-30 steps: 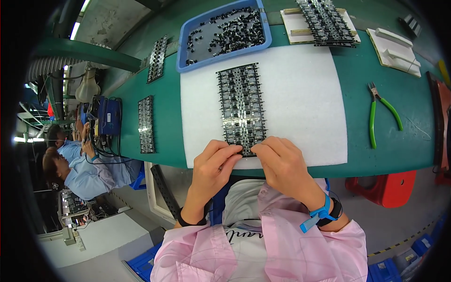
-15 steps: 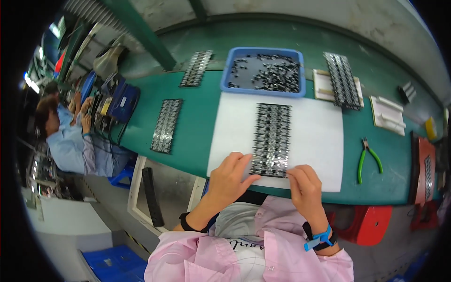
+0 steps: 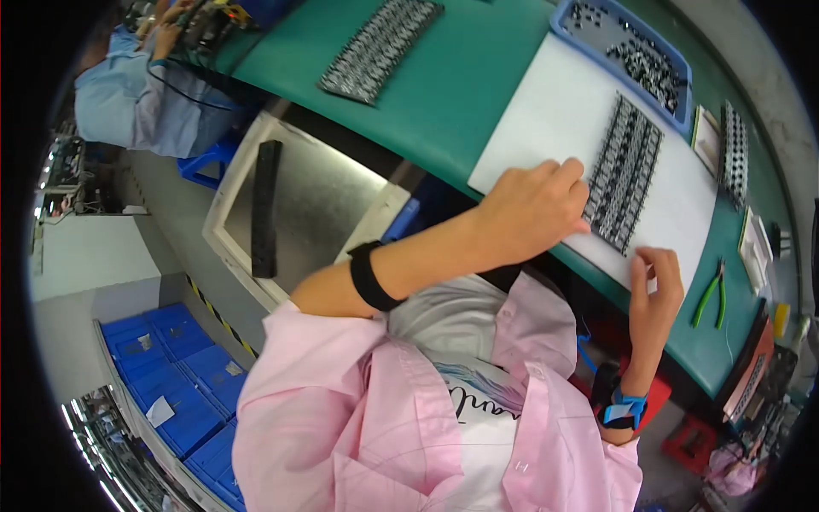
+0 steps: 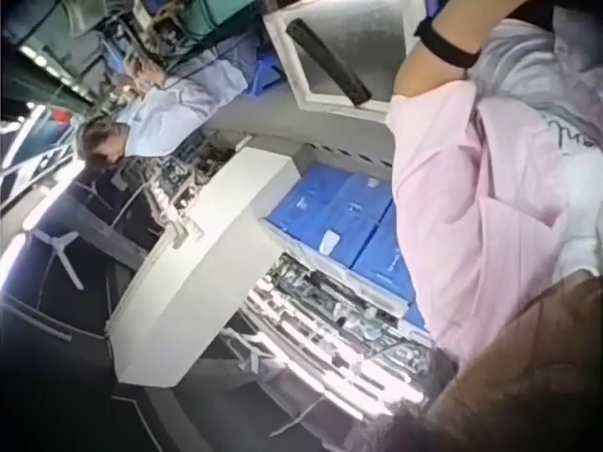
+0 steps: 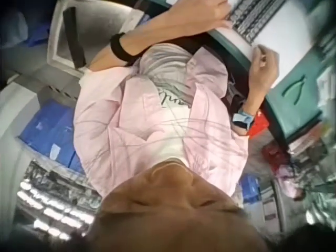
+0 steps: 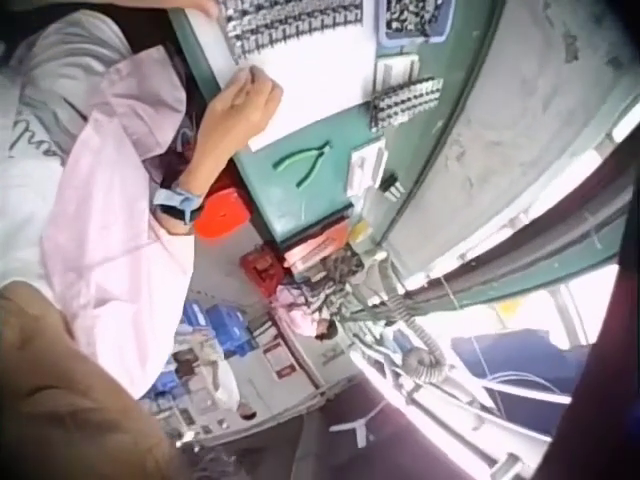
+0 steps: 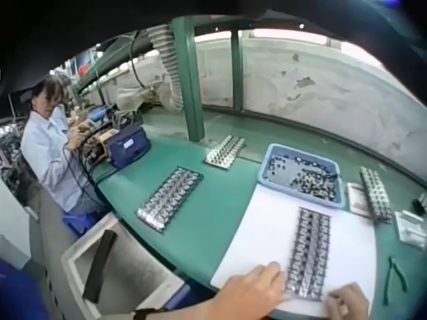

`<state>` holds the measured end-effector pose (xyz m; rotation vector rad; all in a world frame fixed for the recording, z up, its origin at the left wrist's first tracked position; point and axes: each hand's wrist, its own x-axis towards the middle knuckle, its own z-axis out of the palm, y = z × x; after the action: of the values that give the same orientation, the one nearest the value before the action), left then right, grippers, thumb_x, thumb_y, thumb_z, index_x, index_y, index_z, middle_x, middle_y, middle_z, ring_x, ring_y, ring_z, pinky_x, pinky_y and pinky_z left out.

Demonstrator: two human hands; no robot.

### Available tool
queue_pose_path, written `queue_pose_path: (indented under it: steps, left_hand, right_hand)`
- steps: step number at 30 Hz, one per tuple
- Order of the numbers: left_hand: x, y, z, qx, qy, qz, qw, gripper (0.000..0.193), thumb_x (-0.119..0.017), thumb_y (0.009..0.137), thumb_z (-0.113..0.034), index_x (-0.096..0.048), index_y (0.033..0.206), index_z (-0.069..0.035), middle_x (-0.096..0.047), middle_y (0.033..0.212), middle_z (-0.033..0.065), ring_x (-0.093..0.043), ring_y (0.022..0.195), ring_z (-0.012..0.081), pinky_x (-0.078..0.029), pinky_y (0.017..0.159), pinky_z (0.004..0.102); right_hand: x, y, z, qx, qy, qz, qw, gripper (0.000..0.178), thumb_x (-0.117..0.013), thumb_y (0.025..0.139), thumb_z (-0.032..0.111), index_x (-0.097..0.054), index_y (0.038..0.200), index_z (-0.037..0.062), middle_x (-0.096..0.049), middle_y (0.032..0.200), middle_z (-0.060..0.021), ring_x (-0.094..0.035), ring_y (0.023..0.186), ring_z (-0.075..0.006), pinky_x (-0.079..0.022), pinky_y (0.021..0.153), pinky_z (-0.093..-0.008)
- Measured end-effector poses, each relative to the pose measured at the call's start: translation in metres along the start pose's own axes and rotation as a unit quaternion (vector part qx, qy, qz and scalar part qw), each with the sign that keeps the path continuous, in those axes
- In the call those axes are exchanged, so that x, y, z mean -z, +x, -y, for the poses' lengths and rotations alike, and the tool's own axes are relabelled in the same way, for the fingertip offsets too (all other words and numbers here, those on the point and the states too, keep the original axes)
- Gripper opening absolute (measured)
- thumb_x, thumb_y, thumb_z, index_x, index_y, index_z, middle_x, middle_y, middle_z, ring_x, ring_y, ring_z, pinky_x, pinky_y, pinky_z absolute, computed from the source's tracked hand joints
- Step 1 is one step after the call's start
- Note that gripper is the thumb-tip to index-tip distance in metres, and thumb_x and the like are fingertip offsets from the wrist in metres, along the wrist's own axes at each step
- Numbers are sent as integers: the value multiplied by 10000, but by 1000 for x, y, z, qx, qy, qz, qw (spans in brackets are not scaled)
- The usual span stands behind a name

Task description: The person is manually inserting small components into rows on a circuit board and using pliers to adjust them.

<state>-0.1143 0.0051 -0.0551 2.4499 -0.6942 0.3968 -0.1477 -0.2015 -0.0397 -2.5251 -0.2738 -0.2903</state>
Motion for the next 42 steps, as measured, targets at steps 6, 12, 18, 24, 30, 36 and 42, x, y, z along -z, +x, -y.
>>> queue_pose_path:
  steps: [6,12,18,24,30,36,42]
  left_hand:
    - [-8,3,12,-65,-38,-20,997,338,-682,663,-302,-543,828,-41,-483,790,56,-549,618,206,-451,500,290]
    - [-2,7,11,-64,-81,-12,995,320,-680,674,-294,-526,757,-26,-462,758,83,-559,639,229,-463,498,314]
    - [5,7,5,-69,-94,-34,993,338,-692,683,-275,-552,867,-29,-505,777,80,-546,605,239,-449,507,299]
    - [20,3,-8,-48,-115,-37,991,341,-697,674,-275,-550,868,-36,-509,783,80,-553,617,242,-454,507,299]
    - [29,-2,-13,-52,-88,-57,993,360,-674,693,-299,-538,894,-33,-497,797,72,-550,628,233,-461,505,300]
    - [14,3,-20,-45,-74,-54,995,375,-648,712,-310,-498,914,-32,-459,834,78,-547,653,227,-454,487,308]
    - [6,-2,-27,-5,-78,-67,995,372,-652,706,-299,-492,898,-24,-436,811,81,-542,663,225,-449,484,310]
  right_hand:
    - [-5,-3,4,-44,32,-18,998,70,-527,783,9,-548,836,-31,-515,755,-75,-459,647,-146,-382,603,-244]
    - [-1,-6,5,-72,104,-16,992,79,-514,801,30,-540,831,-38,-509,748,-57,-448,659,-116,-370,610,-220]
    - [0,-14,-1,-122,242,-31,962,115,-489,829,63,-514,758,-23,-477,715,3,-401,656,-67,-324,572,-190]
    - [6,-17,6,-149,313,-38,937,110,-500,804,52,-501,724,-23,-477,693,1,-400,645,-68,-318,583,-188]
    - [3,-17,11,-157,381,-50,910,129,-508,807,78,-516,706,-2,-467,667,3,-386,574,-56,-289,515,-188]
    - [0,-17,-16,-148,422,-58,893,104,-500,825,85,-537,781,-2,-497,683,-18,-401,541,-56,-300,483,-184]
    - [3,-18,-18,-193,482,-56,853,142,-480,852,105,-551,881,-14,-530,694,-46,-419,496,-58,-303,434,-157]
